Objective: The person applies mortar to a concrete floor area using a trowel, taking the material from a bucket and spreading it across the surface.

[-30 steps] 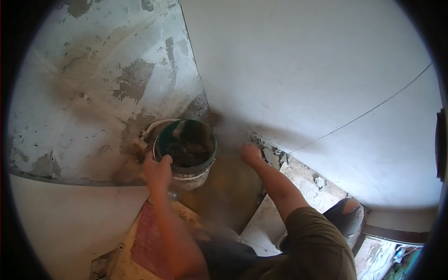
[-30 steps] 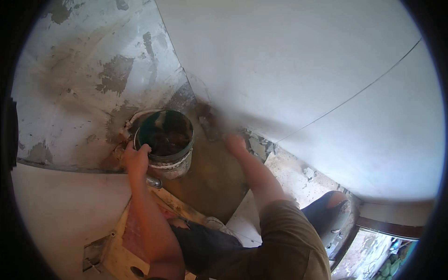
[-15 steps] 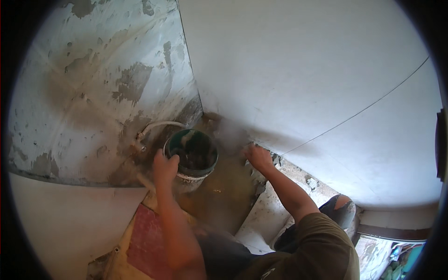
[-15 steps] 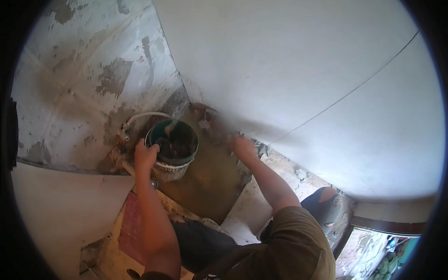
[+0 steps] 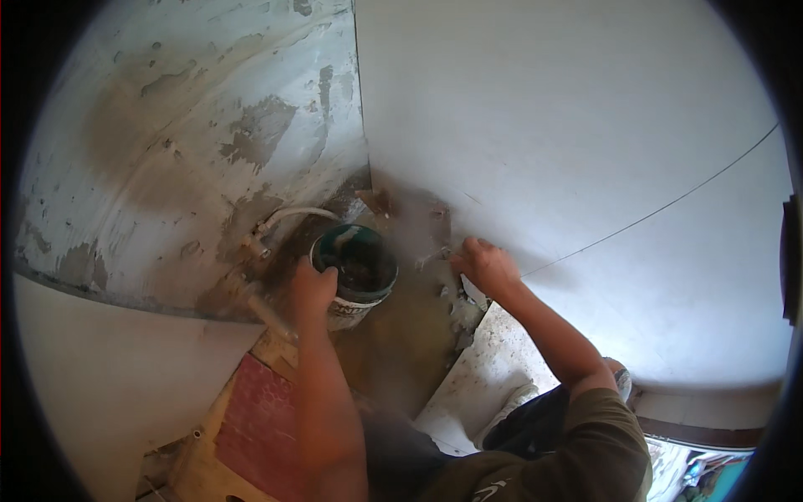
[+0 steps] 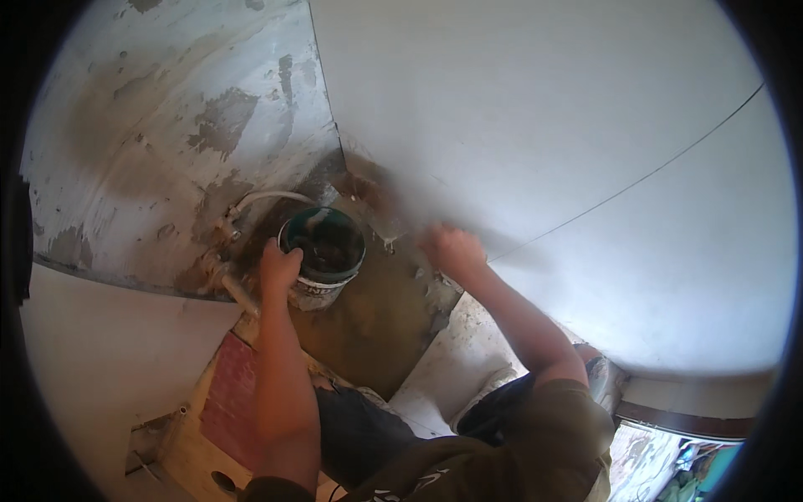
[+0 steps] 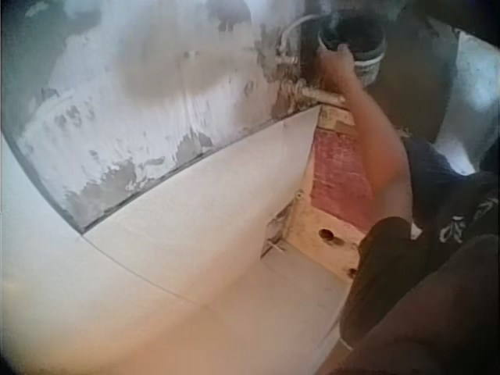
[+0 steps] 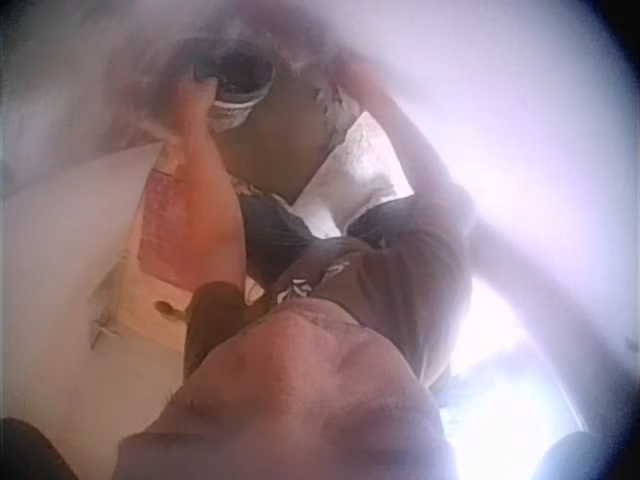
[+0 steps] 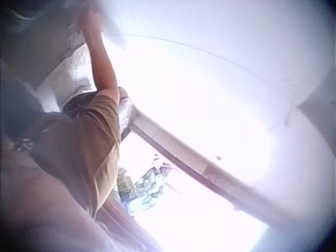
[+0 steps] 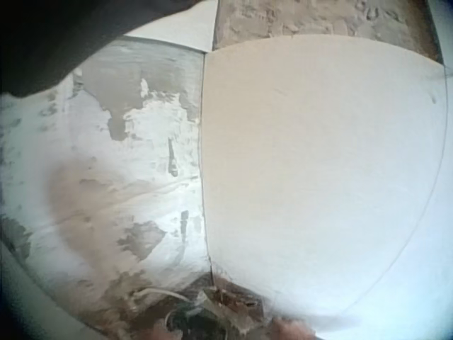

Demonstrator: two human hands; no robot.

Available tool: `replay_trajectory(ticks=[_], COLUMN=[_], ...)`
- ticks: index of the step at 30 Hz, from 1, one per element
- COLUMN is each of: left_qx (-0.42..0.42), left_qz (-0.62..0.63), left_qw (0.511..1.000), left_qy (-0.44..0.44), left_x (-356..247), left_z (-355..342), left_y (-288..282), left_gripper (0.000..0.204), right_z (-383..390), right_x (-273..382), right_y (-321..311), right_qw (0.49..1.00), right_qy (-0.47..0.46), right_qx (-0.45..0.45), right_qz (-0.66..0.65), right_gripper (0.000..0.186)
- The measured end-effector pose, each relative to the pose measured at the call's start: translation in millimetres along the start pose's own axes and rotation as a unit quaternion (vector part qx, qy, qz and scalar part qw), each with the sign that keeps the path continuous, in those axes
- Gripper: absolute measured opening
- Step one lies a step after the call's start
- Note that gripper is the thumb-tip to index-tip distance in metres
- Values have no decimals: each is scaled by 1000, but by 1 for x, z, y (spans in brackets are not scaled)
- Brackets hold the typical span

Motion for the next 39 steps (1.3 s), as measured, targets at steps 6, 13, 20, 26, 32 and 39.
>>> replay_trajectory(ticks=[6,13,20,26,32,39], left_qx=[-44,-32,-9,-69,-70,-78], left_qz=[60,99,178,76,121,181], left_qw=[996,991,979,995,990,979], left_qy=[53,83,-96,14,14,-60], left_x=[-11,-14,-11,-34,-43,-48], left_z=[2,-9,5,-3,6,19], left_y=[16,41,4,-2,-28,-24], left_gripper=[48,40,43,53,43,28], right_z=[-22,-36,-6,219,338,298], right_x=[62,151,43,-34,34,-70], right_y=[-77,-64,-98,127,188,154], right_qw=[984,853,998,909,870,894], right_qy=[-161,-407,-49,288,249,284], right_qx=[16,74,-29,215,375,331], right_qz=[68,318,-3,-211,-199,-104], right_gripper=[29,27,27,44,54,55])
Point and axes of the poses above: each hand's wrist, its own z-axis away from the middle knuckle, its own y-axis out of the palm, x = y × z, the point moved 9 cm from there along -z, towards the middle knuckle, and after that the axes turned 9 degrees about -x, right-handed, at the moved point
